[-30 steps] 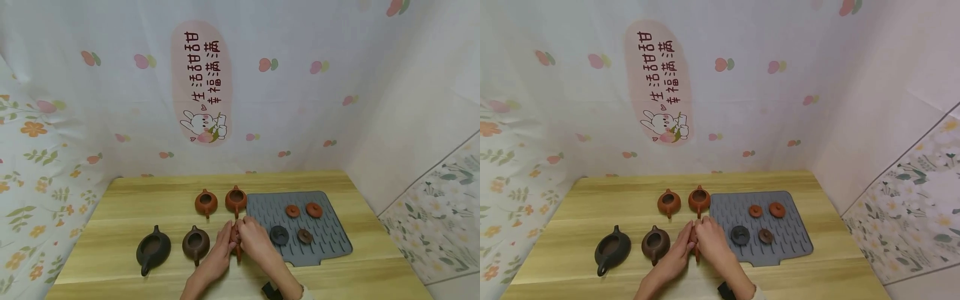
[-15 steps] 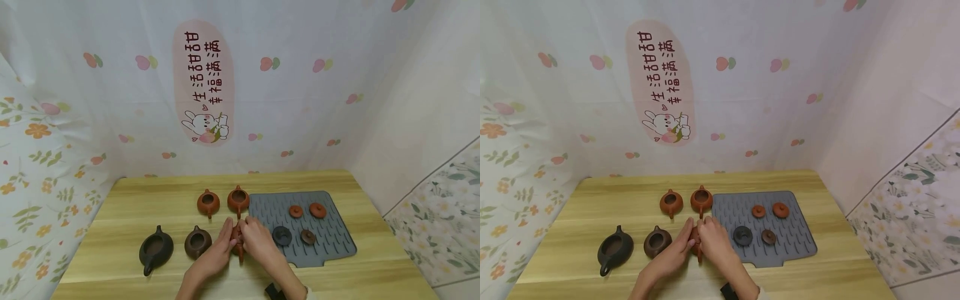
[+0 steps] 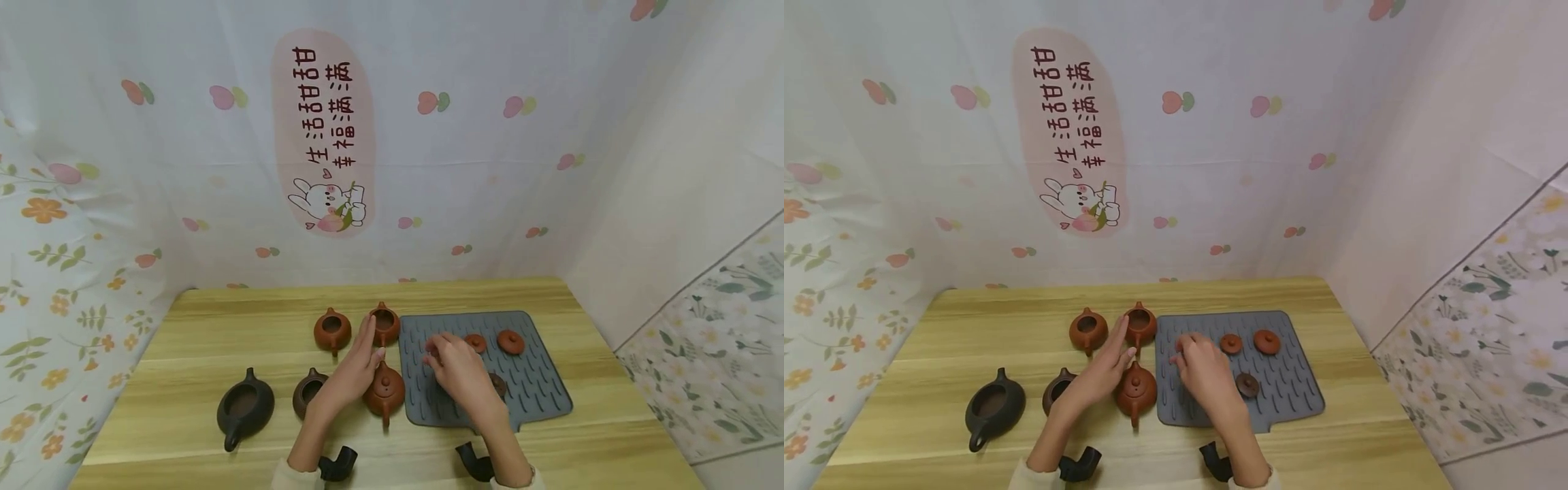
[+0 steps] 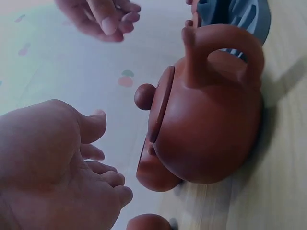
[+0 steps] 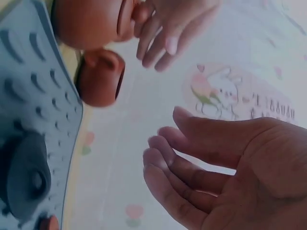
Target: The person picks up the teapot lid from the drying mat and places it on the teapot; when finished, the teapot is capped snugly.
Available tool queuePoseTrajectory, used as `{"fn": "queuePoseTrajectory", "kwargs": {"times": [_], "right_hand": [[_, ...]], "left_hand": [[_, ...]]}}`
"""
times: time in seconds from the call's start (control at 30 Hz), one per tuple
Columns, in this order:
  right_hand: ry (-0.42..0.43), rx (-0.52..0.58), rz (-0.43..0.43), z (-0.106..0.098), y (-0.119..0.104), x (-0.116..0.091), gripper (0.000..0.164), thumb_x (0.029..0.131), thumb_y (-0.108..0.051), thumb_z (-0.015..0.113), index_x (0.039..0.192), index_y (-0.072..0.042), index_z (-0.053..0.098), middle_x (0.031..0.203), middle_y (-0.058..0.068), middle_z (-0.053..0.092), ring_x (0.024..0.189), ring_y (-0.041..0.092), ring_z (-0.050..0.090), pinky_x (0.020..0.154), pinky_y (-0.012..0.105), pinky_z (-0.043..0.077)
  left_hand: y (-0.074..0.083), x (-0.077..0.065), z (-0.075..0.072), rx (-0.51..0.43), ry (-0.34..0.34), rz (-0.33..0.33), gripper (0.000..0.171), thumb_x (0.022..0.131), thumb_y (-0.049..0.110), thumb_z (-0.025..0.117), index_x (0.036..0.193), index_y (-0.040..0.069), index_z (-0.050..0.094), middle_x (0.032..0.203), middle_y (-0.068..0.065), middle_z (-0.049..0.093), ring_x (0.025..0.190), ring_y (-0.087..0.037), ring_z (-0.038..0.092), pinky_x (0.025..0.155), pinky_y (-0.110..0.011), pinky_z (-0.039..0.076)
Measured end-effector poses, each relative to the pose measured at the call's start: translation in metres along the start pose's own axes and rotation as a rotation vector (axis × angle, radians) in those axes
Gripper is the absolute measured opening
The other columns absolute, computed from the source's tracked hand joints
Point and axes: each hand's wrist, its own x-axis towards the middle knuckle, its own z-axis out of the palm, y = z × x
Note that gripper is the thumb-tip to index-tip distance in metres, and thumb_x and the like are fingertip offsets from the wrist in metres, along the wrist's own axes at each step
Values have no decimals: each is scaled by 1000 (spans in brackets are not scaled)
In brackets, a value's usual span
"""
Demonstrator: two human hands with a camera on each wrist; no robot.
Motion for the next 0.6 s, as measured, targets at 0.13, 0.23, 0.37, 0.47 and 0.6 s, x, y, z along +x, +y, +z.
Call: {"fn": "queuePoseTrajectory", "kwargs": {"times": [0.13,0.23,0.37,0.47,0.6], "right_hand": [[-28,41,32,-13,16,4,14,97,-11,85,105,-4,77,96,9,72,83,23,72,66,38,61],[-39,57,65,-25,35,3,19,100,-14,82,114,-2,77,103,11,75,90,27,75,71,43,64],[-6,72,106,-39,60,-4,20,104,-14,78,120,-2,77,112,14,77,97,32,76,76,50,64],[29,98,113,-46,73,-9,18,105,-13,76,119,-2,77,112,14,77,96,33,75,78,53,63],[60,127,108,-51,82,-10,17,106,-12,76,116,1,77,108,16,77,94,34,75,79,54,64]], "left_hand": [[14,9,-11,-46,5,-4,80,120,45,41,177,5,2,182,-28,-6,168,-50,5,130,-69,25],[33,14,-21,-77,12,-49,81,120,39,47,175,-4,5,181,-32,-7,166,-55,8,128,-72,26],[49,20,-28,-93,12,-142,76,120,25,50,173,-9,7,181,-32,-9,166,-55,10,130,-72,25],[50,25,-28,-85,17,-165,73,120,19,48,172,-11,5,181,-32,-9,168,-52,7,132,-69,23],[48,29,-28,-108,22,-165,72,120,15,47,172,-10,5,181,-32,-9,168,-52,2,132,-70,20]]}}
